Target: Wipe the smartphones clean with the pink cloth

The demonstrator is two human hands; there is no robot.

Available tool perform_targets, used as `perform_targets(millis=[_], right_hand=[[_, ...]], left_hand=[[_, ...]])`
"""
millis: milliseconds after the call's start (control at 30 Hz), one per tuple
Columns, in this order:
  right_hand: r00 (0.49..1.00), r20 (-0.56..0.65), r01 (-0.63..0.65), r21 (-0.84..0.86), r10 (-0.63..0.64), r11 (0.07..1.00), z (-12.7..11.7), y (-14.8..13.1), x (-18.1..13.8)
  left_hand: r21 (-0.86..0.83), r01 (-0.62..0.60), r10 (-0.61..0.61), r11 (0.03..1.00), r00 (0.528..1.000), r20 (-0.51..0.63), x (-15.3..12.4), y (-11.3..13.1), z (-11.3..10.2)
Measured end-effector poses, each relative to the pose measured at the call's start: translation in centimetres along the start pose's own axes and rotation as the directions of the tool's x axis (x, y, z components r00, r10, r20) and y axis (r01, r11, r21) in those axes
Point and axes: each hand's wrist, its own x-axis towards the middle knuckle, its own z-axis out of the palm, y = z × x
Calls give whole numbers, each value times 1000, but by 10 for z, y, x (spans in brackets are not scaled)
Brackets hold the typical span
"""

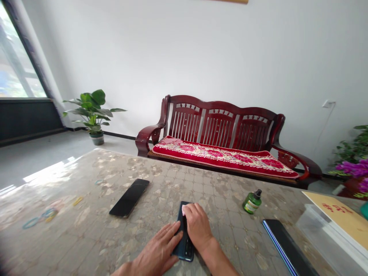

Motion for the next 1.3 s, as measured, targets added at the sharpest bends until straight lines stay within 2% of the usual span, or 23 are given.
perform_targets(millis=[100,167,400,600,667,867,967,1200,1300], right_hand=[[1000,-4,-27,-25,27,999,5,3,20],[1000,5,-23,-23,24,999,5,-1,22],[998,35,60,25,-61,998,-5,-16,-10],[1000,0,-3,-24,3,1000,12,-3,25],[1000,0,-14,-28,14,999,12,-5,27],[999,45,27,18,-28,999,-11,-25,-21],[998,40,43,26,-44,999,-16,-23,-31],[999,-35,-39,-4,39,999,-2,1,18],[999,-28,-43,-2,43,999,-3,-1,14]], left_hand=[[-15,7,-7,1000,1000,-6,1,-2,4],[-13,18,-18,1000,1000,8,2,-3,5],[-26,3,-2,1000,999,33,3,0,-2],[-31,-23,22,999,999,-36,2,-3,2],[-38,-29,27,999,998,-53,1,-4,4],[-76,-5,1,997,998,-59,-1,0,-1],[-100,3,-10,995,998,-67,-2,4,-3],[-59,23,-23,998,1000,-10,-2,6,-9],[-67,22,-24,998,1000,-21,-2,5,-11]])
